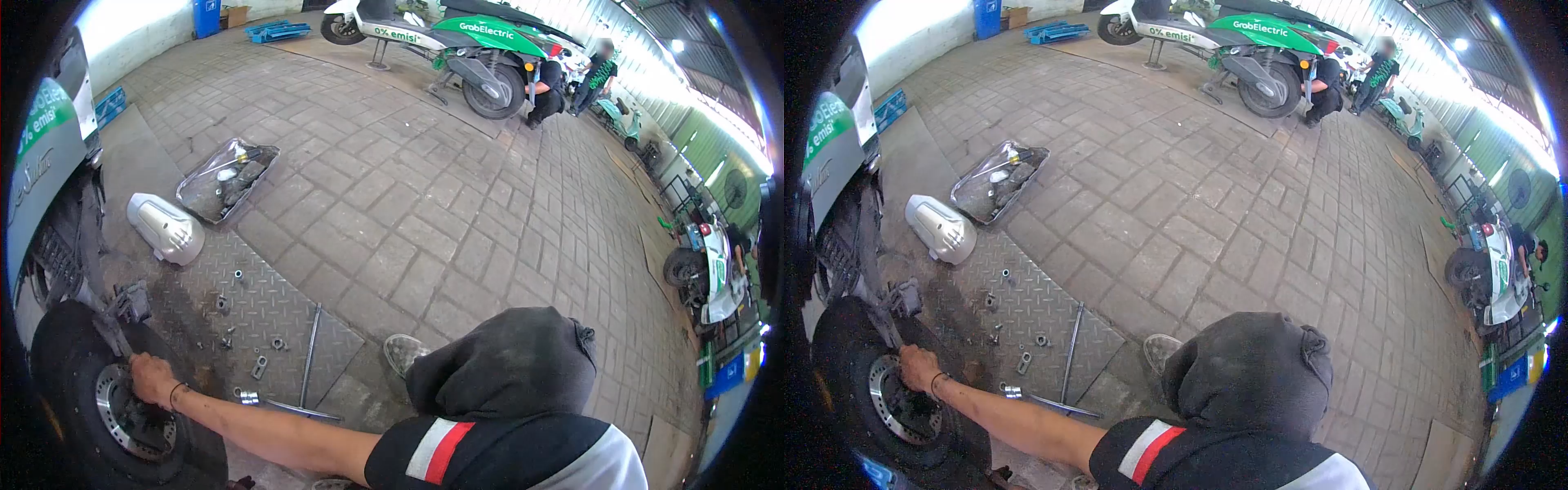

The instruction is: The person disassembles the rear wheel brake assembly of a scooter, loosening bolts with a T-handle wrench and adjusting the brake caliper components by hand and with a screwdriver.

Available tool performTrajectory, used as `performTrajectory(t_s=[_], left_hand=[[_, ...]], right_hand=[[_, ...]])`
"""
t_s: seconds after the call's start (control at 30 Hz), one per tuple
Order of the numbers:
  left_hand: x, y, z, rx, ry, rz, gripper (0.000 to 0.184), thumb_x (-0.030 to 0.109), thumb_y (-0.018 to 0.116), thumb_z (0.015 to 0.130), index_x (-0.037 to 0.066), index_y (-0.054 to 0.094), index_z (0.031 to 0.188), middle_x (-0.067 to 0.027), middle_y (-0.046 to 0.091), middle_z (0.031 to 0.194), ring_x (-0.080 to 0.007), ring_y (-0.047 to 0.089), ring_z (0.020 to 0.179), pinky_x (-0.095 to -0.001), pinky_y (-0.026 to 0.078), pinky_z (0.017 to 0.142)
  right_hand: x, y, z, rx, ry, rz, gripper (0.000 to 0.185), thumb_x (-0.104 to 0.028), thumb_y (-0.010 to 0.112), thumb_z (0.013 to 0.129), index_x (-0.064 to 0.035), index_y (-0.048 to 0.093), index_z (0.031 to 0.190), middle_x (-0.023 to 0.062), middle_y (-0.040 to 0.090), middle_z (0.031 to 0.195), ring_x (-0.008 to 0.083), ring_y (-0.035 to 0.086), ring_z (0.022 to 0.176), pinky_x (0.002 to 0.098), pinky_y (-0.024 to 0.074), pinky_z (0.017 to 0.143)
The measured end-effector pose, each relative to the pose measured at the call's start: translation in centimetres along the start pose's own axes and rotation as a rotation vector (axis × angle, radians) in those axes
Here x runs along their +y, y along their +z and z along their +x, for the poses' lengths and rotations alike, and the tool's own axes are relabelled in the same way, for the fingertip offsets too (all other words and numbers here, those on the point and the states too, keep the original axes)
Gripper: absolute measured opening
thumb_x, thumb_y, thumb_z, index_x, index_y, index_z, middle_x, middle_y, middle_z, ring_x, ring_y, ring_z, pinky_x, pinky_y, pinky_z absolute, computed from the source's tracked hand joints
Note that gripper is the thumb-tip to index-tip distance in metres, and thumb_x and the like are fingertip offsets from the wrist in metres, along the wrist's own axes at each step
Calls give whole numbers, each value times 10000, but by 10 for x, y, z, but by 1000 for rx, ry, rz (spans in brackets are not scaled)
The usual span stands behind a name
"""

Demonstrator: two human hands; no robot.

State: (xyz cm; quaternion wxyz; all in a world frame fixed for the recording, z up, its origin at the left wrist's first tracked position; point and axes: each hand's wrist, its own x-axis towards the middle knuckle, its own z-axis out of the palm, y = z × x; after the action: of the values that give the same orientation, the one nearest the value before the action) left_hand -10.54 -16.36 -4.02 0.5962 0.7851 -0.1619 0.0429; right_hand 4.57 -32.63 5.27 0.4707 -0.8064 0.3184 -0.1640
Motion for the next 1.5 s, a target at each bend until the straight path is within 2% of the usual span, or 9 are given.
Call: performTrajectory(t_s=[0.4, 0.57, 0.67, 0.9, 0.97, 1.2, 1.3, 1.43, 1.5], left_hand=[[-2, -3, 1, 2, -2, -10, 281, 53, 565, 965, -73, 505, 1210, -130, 631, 941, -199, 620, 736, -351, 522, 623], [-4, -4, 2, -1, 4, -13, 288, 43, 567, 960, -74, 502, 1215, -130, 630, 943, -199, 621, 737, -352, 524, 623], [-4, -8, 2, 1, 2, -13, 293, 37, 569, 957, -75, 500, 1218, -130, 629, 944, -199, 622, 738, -352, 525, 623], [-5, -11, 4, 6, 3, -11, 304, 24, 572, 950, -77, 496, 1226, -130, 627, 948, -199, 623, 739, -354, 526, 624], [-6, -12, 4, 3, 4, -7, 307, 20, 573, 948, -78, 495, 1228, -130, 626, 949, -199, 623, 739, -354, 527, 624], [-13, -27, 5, 1, 13, 6, 319, 6, 576, 940, -80, 491, 1236, -130, 624, 952, -199, 625, 741, -356, 529, 624], [-29, -60, 0, -4, 53, 11, 325, 1, 578, 937, -80, 489, 1239, -129, 623, 954, -199, 625, 741, -356, 530, 624], [5, -73, -18, 161, -73, -135, 309, -22, 549, 928, -81, 485, 1225, -126, 625, 908, -182, 623, 717, -318, 520, 617], [16, -75, -18, 91, -41, -37, 277, -17, 561, 935, -71, 485, 1196, -114, 626, 842, -160, 617, 702, -296, 517, 623]], right_hand=[[1, 2, -2, 58, -54, 108, 310, 15, 573, 823, 24, 566, 1133, 275, 632, 1092, 451, 637, 1042, 503, 525, 886], [1, 5, -1, 100, -7, 173, 245, 16, 586, 803, 63, 591, 1043, 297, 654, 1054, 462, 640, 1044, 505, 530, 891], [8, -5, 8, -130, 6, 259, 339, -14, 575, 795, 68, 571, 1124, 335, 622, 1147, 462, 616, 1105, 499, 503, 950], [-3, -4, 1, -62, 57, 222, 356, 7, 594, 745, 74, 590, 1095, 313, 629, 1143, 451, 614, 1116, 483, 505, 954], [6, 18, 7, 139, -103, 70, 311, -15, 630, 743, 45, 598, 1047, 286, 668, 1003, 441, 675, 973, 506, 559, 819], [3, -2, 2, -30, -13, 61, 314, -54, 616, 772, 29, 605, 1075, 259, 654, 1088, 428, 656, 1030, 492, 537, 873], [10, 12, 5, 21, -70, -137, 278, -144, 585, 834, 3, 617, 1068, 229, 667, 1010, 380, 694, 933, 465, 574, 750], [-11, -18, -14, -10, -4, -4, 268, -92, 592, 826, 21, 615, 1068, 264, 670, 1074, 401, 665, 1046, 464, 549, 883], [-8, -23, -8, -93, 4, -4, 356, -218, 660, 855, 36, 618, 1101, 265, 667, 1120, 411, 640, 1102, 454, 532, 926]])
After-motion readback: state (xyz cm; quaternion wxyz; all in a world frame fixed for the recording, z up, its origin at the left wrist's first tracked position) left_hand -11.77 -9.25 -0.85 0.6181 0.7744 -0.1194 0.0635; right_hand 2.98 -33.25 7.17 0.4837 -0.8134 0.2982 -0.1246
